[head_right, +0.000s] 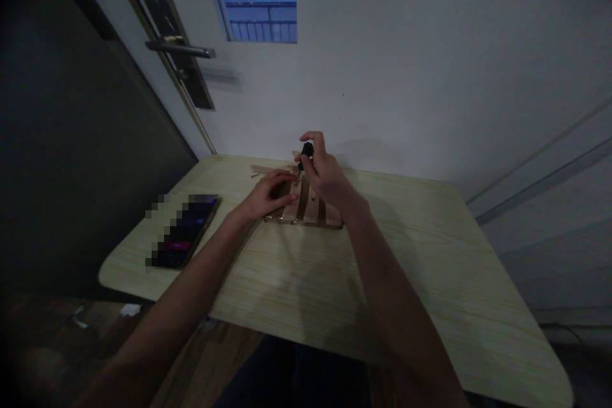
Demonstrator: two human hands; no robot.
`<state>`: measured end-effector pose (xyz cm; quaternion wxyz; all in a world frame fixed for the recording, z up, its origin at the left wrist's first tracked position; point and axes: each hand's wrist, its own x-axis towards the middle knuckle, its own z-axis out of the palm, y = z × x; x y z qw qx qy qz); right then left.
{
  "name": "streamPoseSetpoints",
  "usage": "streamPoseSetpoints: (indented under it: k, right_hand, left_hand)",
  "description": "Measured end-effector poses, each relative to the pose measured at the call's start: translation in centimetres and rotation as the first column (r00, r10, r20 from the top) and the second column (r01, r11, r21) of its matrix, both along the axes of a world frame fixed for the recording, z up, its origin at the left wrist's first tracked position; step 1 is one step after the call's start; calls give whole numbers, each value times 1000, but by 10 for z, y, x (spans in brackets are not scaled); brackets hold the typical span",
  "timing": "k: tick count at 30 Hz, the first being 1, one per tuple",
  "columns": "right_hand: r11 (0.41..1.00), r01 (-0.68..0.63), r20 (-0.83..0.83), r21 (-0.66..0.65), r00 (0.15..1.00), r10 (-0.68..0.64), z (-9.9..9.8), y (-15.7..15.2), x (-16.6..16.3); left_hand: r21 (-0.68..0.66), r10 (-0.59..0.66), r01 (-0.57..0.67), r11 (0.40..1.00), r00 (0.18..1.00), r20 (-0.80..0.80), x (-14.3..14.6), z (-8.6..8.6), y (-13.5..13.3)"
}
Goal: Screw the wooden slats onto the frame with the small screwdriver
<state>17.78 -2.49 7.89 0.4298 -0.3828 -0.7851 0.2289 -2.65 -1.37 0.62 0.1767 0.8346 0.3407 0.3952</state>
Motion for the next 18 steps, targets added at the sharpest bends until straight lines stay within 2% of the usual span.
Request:
streamPoseSetpoints:
  k: [9, 18]
  right_hand:
    - [999, -31, -7, 36, 1000, 31, -5, 5, 1]
    - [998, 0, 77, 64, 997, -5, 6, -4, -4]
  left_hand:
    - [-14, 1, -1, 1000, 1000, 3, 0, -1, 0]
    - [-42, -11, 12, 999, 1000, 20, 0, -1, 0]
